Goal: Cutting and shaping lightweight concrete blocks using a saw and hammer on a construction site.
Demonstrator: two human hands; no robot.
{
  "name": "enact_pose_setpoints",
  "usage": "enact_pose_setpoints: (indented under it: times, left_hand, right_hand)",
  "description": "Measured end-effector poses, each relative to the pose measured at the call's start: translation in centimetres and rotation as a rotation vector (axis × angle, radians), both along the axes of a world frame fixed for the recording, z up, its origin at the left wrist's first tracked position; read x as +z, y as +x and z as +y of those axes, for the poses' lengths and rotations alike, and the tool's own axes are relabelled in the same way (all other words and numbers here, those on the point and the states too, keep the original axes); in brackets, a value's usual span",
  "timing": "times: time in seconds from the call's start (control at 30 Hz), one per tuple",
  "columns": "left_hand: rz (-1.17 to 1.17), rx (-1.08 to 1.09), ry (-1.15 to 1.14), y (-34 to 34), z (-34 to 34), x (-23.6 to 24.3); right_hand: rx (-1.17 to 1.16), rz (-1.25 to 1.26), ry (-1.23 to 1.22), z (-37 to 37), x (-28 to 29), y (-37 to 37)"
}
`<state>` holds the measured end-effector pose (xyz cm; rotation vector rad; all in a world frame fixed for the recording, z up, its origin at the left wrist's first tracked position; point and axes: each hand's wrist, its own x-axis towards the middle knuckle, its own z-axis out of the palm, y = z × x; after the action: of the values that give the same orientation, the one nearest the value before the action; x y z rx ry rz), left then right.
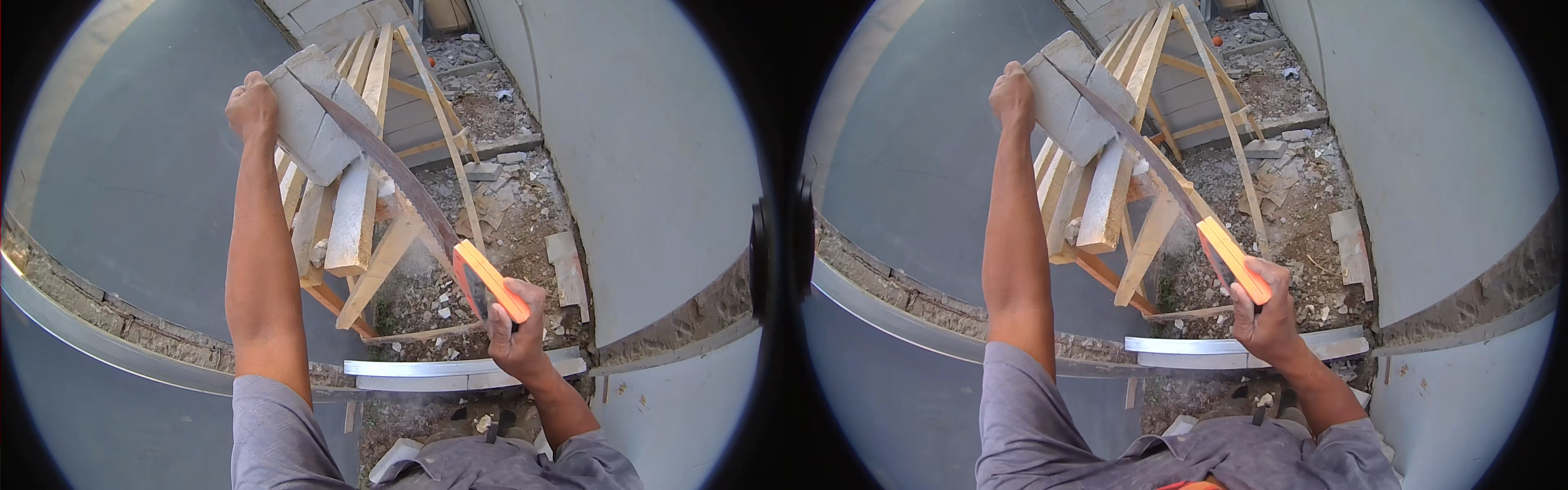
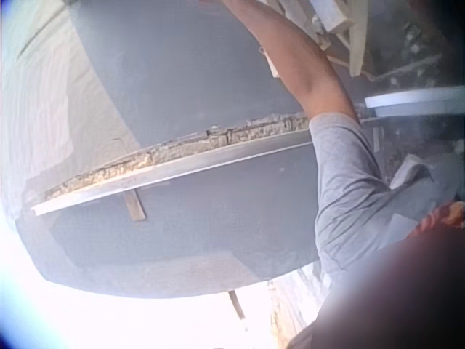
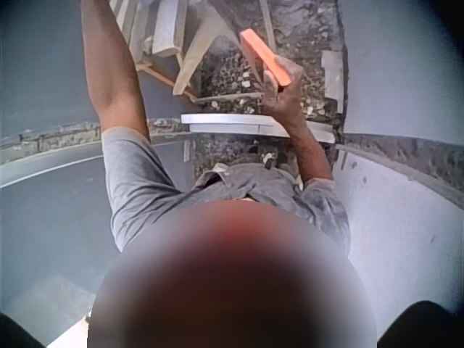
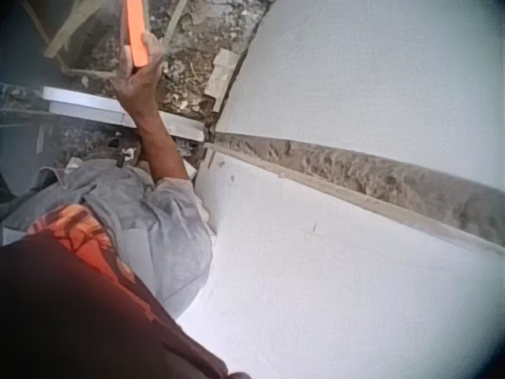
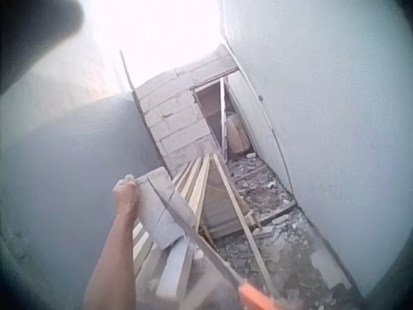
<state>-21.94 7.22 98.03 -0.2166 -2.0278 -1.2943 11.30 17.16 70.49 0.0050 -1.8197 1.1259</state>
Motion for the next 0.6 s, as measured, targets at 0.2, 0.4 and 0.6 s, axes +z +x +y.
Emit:
enact_pose_setpoints:
  times: [0.2, 0.4, 0.6]
  left_hand:
    - [0.077, 0.068, -0.038, -0.5, 0.9, -1.4]
    - [0.112, 0.025, -0.054, -0.7, -1.3, -0.4]
    - [0.26, -0.175, 0.02, 0.5, 1.8, -2.0]
  right_hand:
    - [0.156, 0.075, 0.015, 2.3, 13.1, -12.5]
    - [0.064, 0.007, 0.131, 2.4, 5.5, 0.0]
    - [0.14, 0.007, 0.032, 2.6, 12.8, -10.6]
